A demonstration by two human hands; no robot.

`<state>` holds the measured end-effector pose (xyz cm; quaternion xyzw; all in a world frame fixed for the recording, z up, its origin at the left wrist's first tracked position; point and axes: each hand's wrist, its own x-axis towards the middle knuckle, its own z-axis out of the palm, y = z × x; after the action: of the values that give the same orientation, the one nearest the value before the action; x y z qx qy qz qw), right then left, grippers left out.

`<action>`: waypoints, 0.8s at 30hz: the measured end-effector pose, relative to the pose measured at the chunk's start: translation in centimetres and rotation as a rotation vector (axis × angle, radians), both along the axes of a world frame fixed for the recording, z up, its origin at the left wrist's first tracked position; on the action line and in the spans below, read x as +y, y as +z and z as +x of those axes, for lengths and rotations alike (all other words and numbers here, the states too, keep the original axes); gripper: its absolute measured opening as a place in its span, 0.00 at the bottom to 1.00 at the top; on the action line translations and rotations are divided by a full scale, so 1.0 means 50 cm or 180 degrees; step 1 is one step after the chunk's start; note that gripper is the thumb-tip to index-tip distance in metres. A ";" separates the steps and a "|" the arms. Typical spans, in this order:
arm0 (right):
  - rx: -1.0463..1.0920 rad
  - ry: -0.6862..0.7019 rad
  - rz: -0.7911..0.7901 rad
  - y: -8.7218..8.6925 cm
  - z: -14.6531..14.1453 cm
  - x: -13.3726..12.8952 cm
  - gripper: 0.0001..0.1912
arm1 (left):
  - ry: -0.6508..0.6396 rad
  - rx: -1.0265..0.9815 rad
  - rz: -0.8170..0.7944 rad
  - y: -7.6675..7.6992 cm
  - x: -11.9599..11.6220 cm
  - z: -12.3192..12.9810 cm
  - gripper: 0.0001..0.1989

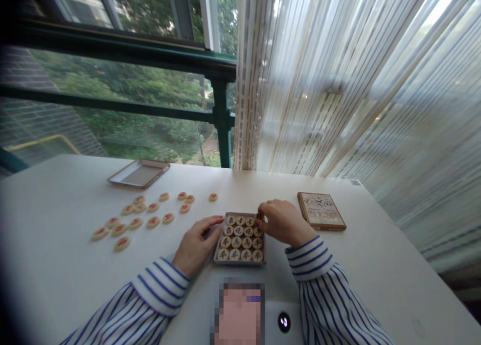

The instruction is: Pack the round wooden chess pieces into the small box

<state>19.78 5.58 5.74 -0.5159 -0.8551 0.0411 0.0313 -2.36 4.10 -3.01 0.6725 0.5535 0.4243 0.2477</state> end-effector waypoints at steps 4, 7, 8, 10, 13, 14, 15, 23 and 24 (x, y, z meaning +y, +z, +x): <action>-0.0011 0.0057 0.0068 -0.011 0.001 0.004 0.12 | -0.0033 -0.0008 0.0030 0.003 0.000 0.001 0.13; -0.0083 0.0069 0.0075 -0.017 0.001 0.006 0.13 | -0.0036 0.0008 0.0028 0.005 -0.001 0.001 0.13; -0.0112 0.0072 0.0063 -0.018 0.001 0.007 0.13 | -0.0032 0.0018 0.0025 0.005 -0.001 0.001 0.13; -0.0158 0.0059 0.0048 -0.019 -0.001 0.008 0.13 | -0.0030 0.0033 0.0027 0.006 -0.001 0.001 0.13; -0.0191 0.0019 0.0042 -0.019 -0.003 0.008 0.13 | -0.0047 0.0046 0.0051 0.007 -0.002 0.001 0.13; -0.0208 0.0004 0.0036 -0.019 -0.003 0.008 0.13 | -0.0054 0.0051 0.0058 0.007 -0.002 0.002 0.13; -0.0229 -0.0006 0.0022 -0.018 -0.003 0.008 0.13 | -0.0054 0.0055 0.0061 0.007 -0.002 0.002 0.13; -0.0296 -0.0013 -0.0019 -0.017 -0.005 0.008 0.12 | -0.0055 0.0060 0.0056 0.010 -0.003 0.002 0.12; -0.0312 -0.0022 -0.0031 -0.017 -0.005 0.008 0.12 | -0.0056 0.0058 0.0059 0.011 -0.003 0.002 0.12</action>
<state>19.51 5.97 4.89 -0.5204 -0.8536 0.0199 -0.0130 -2.25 3.94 -2.47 0.6834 0.5459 0.4210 0.2402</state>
